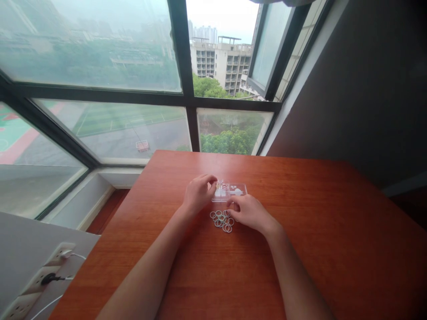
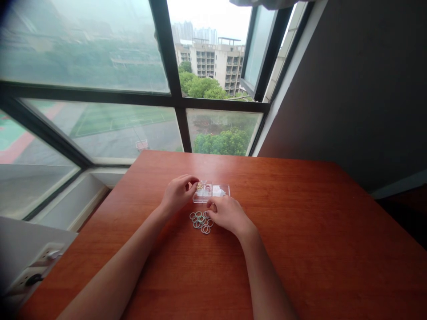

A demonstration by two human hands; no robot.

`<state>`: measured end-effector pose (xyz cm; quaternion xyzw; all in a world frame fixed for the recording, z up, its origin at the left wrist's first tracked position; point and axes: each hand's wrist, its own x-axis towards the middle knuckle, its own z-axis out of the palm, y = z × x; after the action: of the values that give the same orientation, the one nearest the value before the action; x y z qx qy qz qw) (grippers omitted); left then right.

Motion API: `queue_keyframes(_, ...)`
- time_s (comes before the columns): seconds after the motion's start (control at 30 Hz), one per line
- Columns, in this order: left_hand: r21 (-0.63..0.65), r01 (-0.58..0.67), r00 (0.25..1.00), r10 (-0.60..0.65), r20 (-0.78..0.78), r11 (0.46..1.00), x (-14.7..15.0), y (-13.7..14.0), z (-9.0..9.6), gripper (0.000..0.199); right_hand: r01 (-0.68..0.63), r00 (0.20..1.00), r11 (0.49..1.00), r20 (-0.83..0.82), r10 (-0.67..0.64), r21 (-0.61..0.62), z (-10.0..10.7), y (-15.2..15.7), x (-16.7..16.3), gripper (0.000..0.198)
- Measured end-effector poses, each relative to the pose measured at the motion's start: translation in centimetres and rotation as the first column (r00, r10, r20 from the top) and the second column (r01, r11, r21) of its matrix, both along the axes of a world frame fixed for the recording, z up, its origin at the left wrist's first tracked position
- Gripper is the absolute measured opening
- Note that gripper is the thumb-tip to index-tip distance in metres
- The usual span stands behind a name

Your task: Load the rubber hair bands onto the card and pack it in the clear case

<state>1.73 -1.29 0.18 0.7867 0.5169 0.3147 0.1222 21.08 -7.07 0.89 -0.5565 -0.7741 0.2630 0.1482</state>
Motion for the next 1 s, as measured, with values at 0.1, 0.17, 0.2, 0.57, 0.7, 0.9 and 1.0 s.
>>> queue_keyframes(0.1, -0.005, 0.003, 1.000, -0.003, 0.005, 1.000, -0.1, 0.0, 0.0, 0.014, 0.008, 1.000, 1.000, 0.025, -0.008, -0.011, -0.1, 0.1, 0.0, 0.005)
queue_keyframes(0.17, -0.009, 0.007, 1.000, -0.006, 0.010, 1.000, -0.1, 0.1, -0.1, 0.014, 0.008, 0.999, 1.000, 0.048, -0.007, -0.024, -0.1, 0.1, -0.1, 0.006)
queue_keyframes(0.2, -0.010, 0.010, 1.000, -0.010, 0.012, 1.000, -0.1, 0.1, -0.2, 0.014, 0.009, 0.998, 1.000, 0.060, -0.008, -0.025, -0.1, 0.1, -0.2, 0.007)
queue_keyframes(0.57, -0.016, 0.039, 0.999, -0.038, 0.019, 0.999, 0.0, 0.0, -0.2, 0.012, 0.087, 0.996, 0.994, -0.001, -0.087, 0.065, -0.2, 0.3, -0.2, 0.008)
queue_keyframes(0.7, -0.020, 0.090, 0.993, -0.088, 0.084, 0.996, 0.1, 0.1, -0.4, 0.012, 0.291, 0.955, 0.931, -0.122, -0.270, 0.221, -0.1, 0.8, 0.1, 0.010)
queue_keyframes(0.9, -0.151, 0.261, 0.927, -0.205, 0.313, 0.953, 1.6, -0.8, 0.1, 0.018, 0.395, 0.914, 0.867, -0.220, -0.340, 0.303, -0.2, 0.9, 0.2, 0.011)
queue_keyframes(1.0, -0.187, 0.338, 0.893, -0.252, 0.372, 0.923, 2.5, -1.5, 0.5, 0.017, 0.387, 0.918, 0.869, -0.211, -0.335, 0.308, -0.3, 0.9, 0.1, 0.011)
